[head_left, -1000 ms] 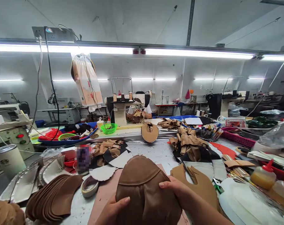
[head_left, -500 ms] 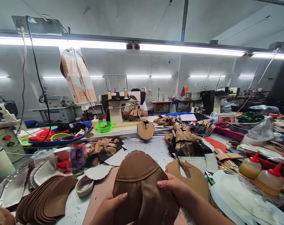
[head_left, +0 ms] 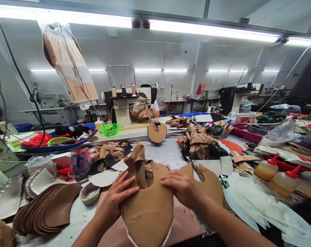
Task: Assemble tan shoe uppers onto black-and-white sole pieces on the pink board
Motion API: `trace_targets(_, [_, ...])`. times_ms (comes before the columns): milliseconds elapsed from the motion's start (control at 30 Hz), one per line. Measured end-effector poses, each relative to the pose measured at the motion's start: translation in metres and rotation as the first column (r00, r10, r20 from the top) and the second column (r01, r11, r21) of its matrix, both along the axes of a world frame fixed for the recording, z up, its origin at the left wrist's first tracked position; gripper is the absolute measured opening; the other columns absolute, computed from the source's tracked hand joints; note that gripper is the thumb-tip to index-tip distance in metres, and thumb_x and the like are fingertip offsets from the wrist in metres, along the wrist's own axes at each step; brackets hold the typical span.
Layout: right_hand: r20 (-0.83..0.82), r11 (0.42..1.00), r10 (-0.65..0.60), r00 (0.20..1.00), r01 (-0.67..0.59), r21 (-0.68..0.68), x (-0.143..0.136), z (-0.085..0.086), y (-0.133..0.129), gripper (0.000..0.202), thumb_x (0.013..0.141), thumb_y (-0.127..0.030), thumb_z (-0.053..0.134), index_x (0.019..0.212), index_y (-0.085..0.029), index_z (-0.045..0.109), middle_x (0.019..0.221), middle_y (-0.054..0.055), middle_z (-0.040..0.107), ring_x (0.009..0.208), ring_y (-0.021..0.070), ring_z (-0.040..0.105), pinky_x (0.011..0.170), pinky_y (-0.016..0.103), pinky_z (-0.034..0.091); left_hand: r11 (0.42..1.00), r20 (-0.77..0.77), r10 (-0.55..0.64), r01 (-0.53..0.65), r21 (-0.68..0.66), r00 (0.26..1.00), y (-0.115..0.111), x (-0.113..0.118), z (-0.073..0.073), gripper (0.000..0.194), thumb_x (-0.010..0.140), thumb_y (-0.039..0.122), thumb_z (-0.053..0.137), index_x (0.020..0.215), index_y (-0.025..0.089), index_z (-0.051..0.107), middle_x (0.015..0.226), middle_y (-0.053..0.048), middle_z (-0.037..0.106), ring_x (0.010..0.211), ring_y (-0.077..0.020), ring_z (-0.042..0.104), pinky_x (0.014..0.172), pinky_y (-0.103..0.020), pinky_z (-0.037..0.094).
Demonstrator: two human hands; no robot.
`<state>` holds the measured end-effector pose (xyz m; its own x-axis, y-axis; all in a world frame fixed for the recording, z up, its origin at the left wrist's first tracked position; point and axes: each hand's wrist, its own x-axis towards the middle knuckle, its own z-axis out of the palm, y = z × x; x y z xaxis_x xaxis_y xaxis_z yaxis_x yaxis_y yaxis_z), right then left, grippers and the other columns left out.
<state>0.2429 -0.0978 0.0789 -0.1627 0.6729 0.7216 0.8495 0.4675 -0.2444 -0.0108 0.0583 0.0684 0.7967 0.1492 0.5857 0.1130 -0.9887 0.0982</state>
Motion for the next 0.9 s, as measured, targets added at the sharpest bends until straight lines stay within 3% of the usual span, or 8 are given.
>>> trace_targets(100, [0.089, 0.98, 0.023, 0.996, -0.005, -0.198, -0.019, -0.085, -0.022, 0.03, 0.079, -0.008, 0.046, 0.099, -0.02, 0.065, 0.102, 0.007, 0.07, 0.096, 0.0196, 0.063, 0.083, 0.033, 0.048, 1.0, -0.275, 0.019, -0.015, 0.016, 0.961, -0.001, -0.023, -0.07, 0.053, 0.078, 0.005, 0.043, 0.118, 0.039, 0.057, 0.123, -0.004, 0.058, 0.116, -0.0276, 0.051, 0.088, -0.049, 0.048])
trace_targets(133, [0.09, 0.963, -0.001, 0.996, 0.026, -0.268, -0.023, -0.104, -0.029, 0.034, 0.077, -0.006, 0.046, 0.103, -0.02, 0.064, 0.108, 0.007, 0.068, 0.102, 0.0207, 0.061, 0.087, 0.034, 0.048, 0.999, -0.311, 0.033, -0.032, 0.01, 0.95, -0.003, -0.027, -0.084, 0.057, 0.076, 0.003, 0.042, 0.118, 0.038, 0.057, 0.123, -0.005, 0.059, 0.114, -0.0275, 0.053, 0.086, -0.049, 0.049])
trace_targets(200, [0.054, 0.93, -0.054, 0.997, 0.07, -0.362, -0.03, -0.123, -0.036, 0.04, 0.073, -0.003, 0.044, 0.105, -0.019, 0.064, 0.113, 0.007, 0.065, 0.11, 0.0211, 0.056, 0.092, 0.035, 0.046, 0.997, -0.303, 0.065, -0.073, -0.015, 0.951, -0.008, -0.027, -0.093, 0.059, 0.07, -0.002, 0.04, 0.113, 0.033, 0.061, 0.123, -0.006, 0.059, 0.115, -0.0276, 0.052, 0.086, -0.049, 0.049])
trace_targets(367, [-0.067, 0.903, -0.202, 0.977, 0.159, -0.399, -0.035, -0.108, -0.02, 0.045, 0.065, 0.001, 0.038, 0.095, -0.019, 0.065, 0.107, 0.006, 0.067, 0.101, 0.019, 0.059, 0.089, 0.035, 0.047, 0.998, -0.234, 0.016, -0.03, -0.059, 0.972, -0.032, 0.019, -0.07, 0.05, 0.067, -0.001, 0.039, 0.106, 0.021, 0.061, 0.118, -0.006, 0.062, 0.111, -0.0226, 0.055, 0.091, -0.042, 0.048])
trace_targets(500, [-0.026, 0.867, -0.268, 0.963, 0.229, -0.442, -0.036, -0.103, 0.001, 0.042, 0.062, 0.003, 0.037, 0.09, -0.017, 0.062, 0.116, 0.008, 0.062, 0.105, 0.0207, 0.056, 0.09, 0.036, 0.045, 1.0, -0.355, 0.027, -0.024, 0.012, 0.934, -0.059, 0.054, -0.071, 0.042, 0.075, 0.016, 0.052, 0.117, 0.015, 0.054, 0.121, -0.013, 0.059, 0.107, -0.0264, 0.057, 0.088, -0.042, 0.049])
trace_targets(667, [-0.005, 0.847, -0.278, 0.961, 0.243, -0.472, -0.033, -0.112, 0.006, 0.041, 0.061, 0.004, 0.036, 0.085, -0.019, 0.059, 0.112, 0.005, 0.064, 0.099, 0.0205, 0.056, 0.086, 0.034, 0.046, 0.997, -0.42, 0.077, -0.066, 0.041, 0.904, -0.069, 0.056, -0.084, 0.044, 0.078, 0.023, 0.053, 0.121, 0.015, 0.05, 0.125, -0.012, 0.056, 0.113, -0.0268, 0.052, 0.094, -0.042, 0.043])
trace_targets(900, [-0.007, 0.871, -0.298, 0.955, 0.269, -0.411, -0.034, -0.122, 0.003, 0.049, 0.061, 0.005, 0.036, 0.098, -0.019, 0.059, 0.113, 0.007, 0.063, 0.103, 0.02, 0.055, 0.09, 0.036, 0.046, 0.996, -0.379, 0.089, -0.083, 0.033, 0.921, -0.068, 0.052, -0.086, 0.043, 0.078, 0.024, 0.053, 0.12, 0.016, 0.049, 0.121, -0.011, 0.058, 0.112, -0.0259, 0.052, 0.094, -0.041, 0.043])
